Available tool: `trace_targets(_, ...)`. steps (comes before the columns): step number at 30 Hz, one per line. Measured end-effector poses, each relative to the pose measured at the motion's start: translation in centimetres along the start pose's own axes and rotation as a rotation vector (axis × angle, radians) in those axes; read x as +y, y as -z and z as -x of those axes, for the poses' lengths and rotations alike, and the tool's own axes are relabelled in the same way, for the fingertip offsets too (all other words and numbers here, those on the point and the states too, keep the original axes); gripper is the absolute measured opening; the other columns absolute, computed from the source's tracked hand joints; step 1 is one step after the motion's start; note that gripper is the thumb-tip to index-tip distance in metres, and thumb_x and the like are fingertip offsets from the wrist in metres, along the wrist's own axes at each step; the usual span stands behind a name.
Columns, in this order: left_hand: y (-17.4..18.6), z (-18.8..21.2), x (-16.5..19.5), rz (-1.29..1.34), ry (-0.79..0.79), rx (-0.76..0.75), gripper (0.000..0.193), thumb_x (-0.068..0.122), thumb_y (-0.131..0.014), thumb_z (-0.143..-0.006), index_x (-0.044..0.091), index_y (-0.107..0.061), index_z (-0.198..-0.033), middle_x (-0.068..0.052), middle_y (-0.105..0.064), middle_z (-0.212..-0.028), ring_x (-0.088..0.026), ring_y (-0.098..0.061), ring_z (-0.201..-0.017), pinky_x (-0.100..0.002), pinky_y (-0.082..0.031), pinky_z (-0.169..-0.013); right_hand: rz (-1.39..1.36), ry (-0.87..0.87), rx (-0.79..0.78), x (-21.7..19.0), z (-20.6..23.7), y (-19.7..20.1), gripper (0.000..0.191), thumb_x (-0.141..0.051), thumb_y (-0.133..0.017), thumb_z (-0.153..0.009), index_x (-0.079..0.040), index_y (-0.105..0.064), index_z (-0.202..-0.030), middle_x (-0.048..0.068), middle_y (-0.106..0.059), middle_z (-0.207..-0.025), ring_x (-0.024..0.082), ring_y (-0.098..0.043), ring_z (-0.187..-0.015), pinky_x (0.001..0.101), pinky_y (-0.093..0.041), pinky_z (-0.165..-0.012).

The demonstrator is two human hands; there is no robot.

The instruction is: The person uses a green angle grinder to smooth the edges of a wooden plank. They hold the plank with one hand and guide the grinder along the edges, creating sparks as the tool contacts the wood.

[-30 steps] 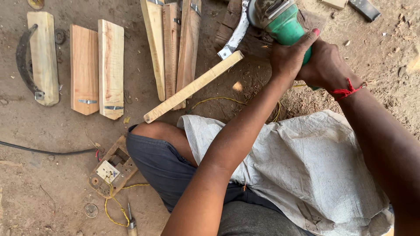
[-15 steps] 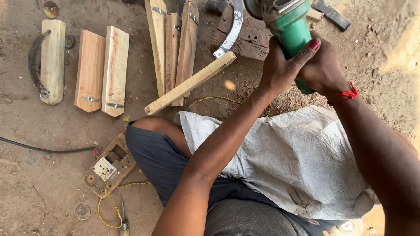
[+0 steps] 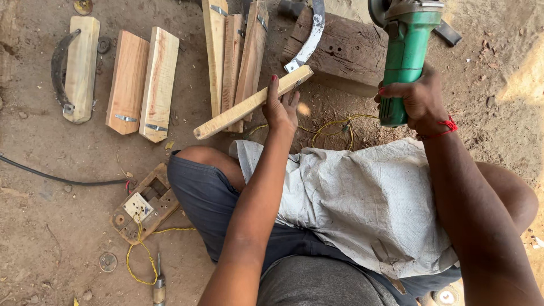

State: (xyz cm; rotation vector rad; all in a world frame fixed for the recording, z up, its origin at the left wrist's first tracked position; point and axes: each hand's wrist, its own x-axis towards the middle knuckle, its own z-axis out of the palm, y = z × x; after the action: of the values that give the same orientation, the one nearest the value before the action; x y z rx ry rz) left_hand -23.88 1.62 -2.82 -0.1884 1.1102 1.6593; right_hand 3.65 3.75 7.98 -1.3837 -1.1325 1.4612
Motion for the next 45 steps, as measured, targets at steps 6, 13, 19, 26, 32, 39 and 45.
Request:
trace_targets(6,2.0,-2.4,3.4,-0.224,0.045,-0.064,0.082,0.039,-0.089,-0.072,-0.003,-0.054,-0.133,-0.022,-0.062,-0.122,-0.038,-0.066,-0.114,-0.047,-0.064,-0.093,0.288,0.026,0.002,0.5,0.1,-0.1,0.056,0.000,-0.083,-0.067,0.008,-0.060,-0.118,0.016,-0.070,-0.099,0.026,-0.074,-0.083,0.0401,-0.066,-0.076)
trace_targets(13,4.5,-2.8,5.6,-0.395,0.113,-0.127,0.094,0.053,-0.089,-0.066,0.002,-0.055,-0.136,-0.017,-0.063,-0.121,-0.032,-0.066,-0.110,-0.046,-0.063,-0.082,0.661,0.046,0.012,1.8,-0.6,1.0,0.063,-0.007,-0.088,-0.064,0.008,-0.062,-0.120,0.017,-0.070,-0.103,0.028,-0.071,-0.089,0.0413,-0.063,-0.081)
trace_targets(19,5.2,-2.3,3.3,-0.328,0.040,-0.112,0.092,0.053,-0.087,-0.067,0.012,-0.049,-0.139,-0.013,-0.055,-0.134,-0.033,-0.061,-0.119,-0.048,-0.056,-0.095,0.841,0.014,-0.019,2.1,-0.4,1.5,0.078,-0.011,-0.088,-0.066,0.010,-0.054,-0.133,0.023,-0.069,-0.110,0.033,-0.072,-0.093,0.0452,-0.063,-0.082)
trace_targets(26,4.2,-3.1,0.9,-0.128,0.004,-0.209,0.083,0.027,-0.088,-0.070,0.011,-0.039,-0.136,-0.013,-0.053,-0.128,-0.029,-0.057,-0.117,-0.059,-0.058,-0.091,0.988,-0.093,-0.150,1.9,1.1,-1.0,0.078,-0.009,-0.084,-0.067,0.003,-0.054,-0.138,0.024,-0.070,-0.108,0.037,-0.075,-0.089,0.0464,-0.065,-0.080)
trace_targets(32,5.0,-3.5,2.5,-0.174,0.011,-0.200,0.078,0.024,-0.083,-0.072,0.013,-0.044,-0.140,-0.009,-0.058,-0.118,-0.026,-0.061,-0.105,-0.051,-0.059,-0.080,1.029,-0.148,-0.137,1.1,1.7,-1.6,0.078,-0.012,-0.087,-0.064,0.002,-0.054,-0.134,0.026,-0.071,-0.103,0.038,-0.073,-0.087,0.0470,-0.063,-0.080)
trace_targets(39,4.8,-3.1,2.4,-0.189,-0.006,-0.204,0.083,0.025,-0.083,-0.072,0.011,-0.042,-0.143,-0.011,-0.058,-0.119,-0.026,-0.061,-0.103,-0.047,-0.058,-0.074,1.050,-0.155,-0.097,0.7,-2.1,1.0,0.070,-0.013,-0.085,-0.066,0.007,-0.057,-0.127,0.028,-0.070,-0.102,0.039,-0.074,-0.084,0.0471,-0.065,-0.075)
trace_targets(45,5.1,-2.9,2.5,-0.262,-0.005,-0.172,0.092,0.027,-0.082,-0.070,0.014,-0.035,-0.149,-0.013,-0.053,-0.122,-0.027,-0.060,-0.104,-0.046,-0.058,-0.075,1.122,-0.174,-0.067,1.0,-6.3,3.0,0.069,-0.011,-0.085,-0.069,0.009,-0.056,-0.128,0.031,-0.069,-0.103,0.040,-0.074,-0.080,0.0471,-0.066,-0.069)
